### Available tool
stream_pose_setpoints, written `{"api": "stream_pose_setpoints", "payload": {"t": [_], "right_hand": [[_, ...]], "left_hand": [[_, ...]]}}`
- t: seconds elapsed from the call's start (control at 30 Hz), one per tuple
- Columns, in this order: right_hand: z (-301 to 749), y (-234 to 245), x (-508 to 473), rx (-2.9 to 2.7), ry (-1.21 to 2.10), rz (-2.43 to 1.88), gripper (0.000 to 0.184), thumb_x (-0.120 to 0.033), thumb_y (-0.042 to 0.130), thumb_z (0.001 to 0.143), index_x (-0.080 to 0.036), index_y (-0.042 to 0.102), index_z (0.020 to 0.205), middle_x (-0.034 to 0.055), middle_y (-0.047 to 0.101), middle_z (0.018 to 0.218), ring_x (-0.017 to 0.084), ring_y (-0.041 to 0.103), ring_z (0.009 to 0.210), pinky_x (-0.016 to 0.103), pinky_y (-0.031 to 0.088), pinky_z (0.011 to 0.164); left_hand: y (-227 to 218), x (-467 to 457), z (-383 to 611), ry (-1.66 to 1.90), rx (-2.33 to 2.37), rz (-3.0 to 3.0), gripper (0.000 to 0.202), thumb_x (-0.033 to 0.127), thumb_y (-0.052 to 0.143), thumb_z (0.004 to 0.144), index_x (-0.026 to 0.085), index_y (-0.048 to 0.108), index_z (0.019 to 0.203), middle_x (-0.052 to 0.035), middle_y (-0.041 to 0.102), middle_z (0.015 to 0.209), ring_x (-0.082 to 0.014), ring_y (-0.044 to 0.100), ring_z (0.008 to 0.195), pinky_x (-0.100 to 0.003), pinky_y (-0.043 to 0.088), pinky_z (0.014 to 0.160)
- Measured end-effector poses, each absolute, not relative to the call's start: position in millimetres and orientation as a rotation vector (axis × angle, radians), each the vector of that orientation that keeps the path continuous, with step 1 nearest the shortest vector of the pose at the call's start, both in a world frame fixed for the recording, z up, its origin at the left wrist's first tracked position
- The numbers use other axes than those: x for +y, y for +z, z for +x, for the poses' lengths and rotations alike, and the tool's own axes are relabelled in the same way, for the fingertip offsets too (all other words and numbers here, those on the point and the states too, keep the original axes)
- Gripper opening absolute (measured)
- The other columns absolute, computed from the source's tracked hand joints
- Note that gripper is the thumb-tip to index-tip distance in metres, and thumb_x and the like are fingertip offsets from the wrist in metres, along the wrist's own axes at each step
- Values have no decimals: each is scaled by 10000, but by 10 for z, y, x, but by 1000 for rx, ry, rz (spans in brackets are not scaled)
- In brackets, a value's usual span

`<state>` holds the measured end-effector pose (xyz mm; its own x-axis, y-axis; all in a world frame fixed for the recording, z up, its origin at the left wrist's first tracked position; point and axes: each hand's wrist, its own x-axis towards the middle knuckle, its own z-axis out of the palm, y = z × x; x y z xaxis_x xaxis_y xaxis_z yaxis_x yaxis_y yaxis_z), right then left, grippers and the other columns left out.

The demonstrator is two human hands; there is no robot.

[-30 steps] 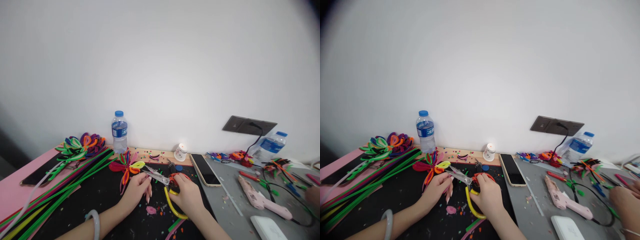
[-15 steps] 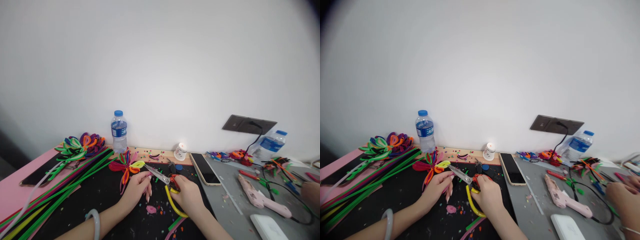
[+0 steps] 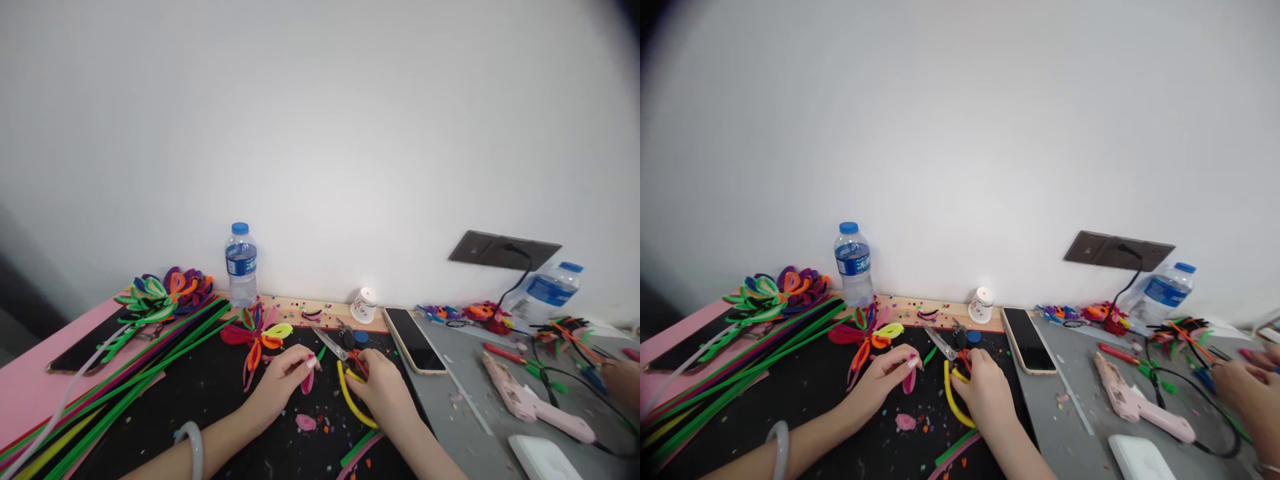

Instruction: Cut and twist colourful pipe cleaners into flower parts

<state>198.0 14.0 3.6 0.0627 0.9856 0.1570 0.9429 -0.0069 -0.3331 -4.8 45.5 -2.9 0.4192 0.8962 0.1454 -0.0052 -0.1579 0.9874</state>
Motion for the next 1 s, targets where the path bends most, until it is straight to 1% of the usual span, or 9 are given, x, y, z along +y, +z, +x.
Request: {"api": "stream_pose_setpoints", "payload": {"t": [0.1, 0.2, 0.3, 0.37, 0.47, 0.67, 0.77, 0.9, 1.0], "right_hand": [[1956, 57, 121, -1968, 228, -1926, 113, -229, 589, 715, -175, 541, 802, 53, 581, 790, 209, 561, 729, 278, 406, 652], [1926, 173, 74, -2014, 186, -1720, 80, -221, 525, 778, -182, 539, 847, 60, 561, 858, 227, 516, 862, 313, 379, 753], [1873, 260, 7, -2058, 354, -1507, 99, -176, 431, 830, -190, 506, 892, 31, 540, 825, 172, 508, 765, 265, 378, 679], [1825, 248, -27, -2123, 448, -1431, 58, -211, 449, 830, -190, 486, 791, 2, 506, 719, 150, 480, 666, 243, 354, 601], [1762, 153, -34, -2126, 523, -1408, 221, -238, 400, 868, -187, 419, 654, -15, 461, 644, 127, 435, 593, 228, 311, 545], [1746, 38, 16, -1957, 578, -1378, 284, -233, 340, 890, -185, 361, 611, -28, 407, 586, 109, 392, 547, 221, 284, 528], [1761, 40, 27, -1920, 602, -1376, 277, -249, 359, 880, -181, 376, 612, -30, 400, 579, 109, 376, 541, 225, 274, 524], [1771, 37, 48, -1833, 726, -1360, 277, -275, 358, 882, -172, 414, 631, -29, 401, 585, 107, 359, 546, 224, 273, 520], [1772, 25, 60, -1762, 852, -1317, 280, -298, 361, 887, -175, 403, 639, -39, 377, 584, 99, 333, 537, 219, 270, 516]], "left_hand": [[-14, 461, -60, 985, 838, 1573, 268, 339, 516, 812, 142, 630, 672, -24, 511, 812, -138, 497, 751, -234, 367, 690], [-6, 448, -37, 951, 832, 1486, 257, 342, 524, 804, 135, 615, 681, -16, 536, 722, -124, 505, 650, -234, 387, 611], [-3, 415, 4, 878, 811, 1305, 213, 341, 543, 787, 133, 591, 785, -11, 587, 638, -132, 542, 587, -233, 418, 543], [-4, 392, 24, 860, 804, 1229, 204, 330, 577, 762, 130, 584, 801, -25, 627, 666, -152, 588, 640, -242, 451, 573], [-22, 369, 35, 840, 814, 1186, 211, 318, 615, 732, 123, 593, 808, -36, 657, 705, -164, 622, 689, -249, 473, 613], [-79, 366, 27, 816, 750, 1213, 271, 356, 585, 759, 106, 624, 857, -67, 674, 755, -168, 641, 676, -242, 478, 596], [-80, 368, 25, 815, 732, 1222, 293, 379, 534, 793, 103, 629, 814, -67, 667, 749, -144, 632, 611, -228, 471, 562], [-86, 364, 29, 758, 743, 1279, 314, 380, 532, 789, 92, 615, 696, -39, 633, 632, -117, 605, 521, -198, 448, 500], [-124, 354, 35, 638, 732, 1315, 324, 400, 538, 776, 95, 596, 684, -25, 612, 565, -110, 583, 468, -183, 423, 445]]}}
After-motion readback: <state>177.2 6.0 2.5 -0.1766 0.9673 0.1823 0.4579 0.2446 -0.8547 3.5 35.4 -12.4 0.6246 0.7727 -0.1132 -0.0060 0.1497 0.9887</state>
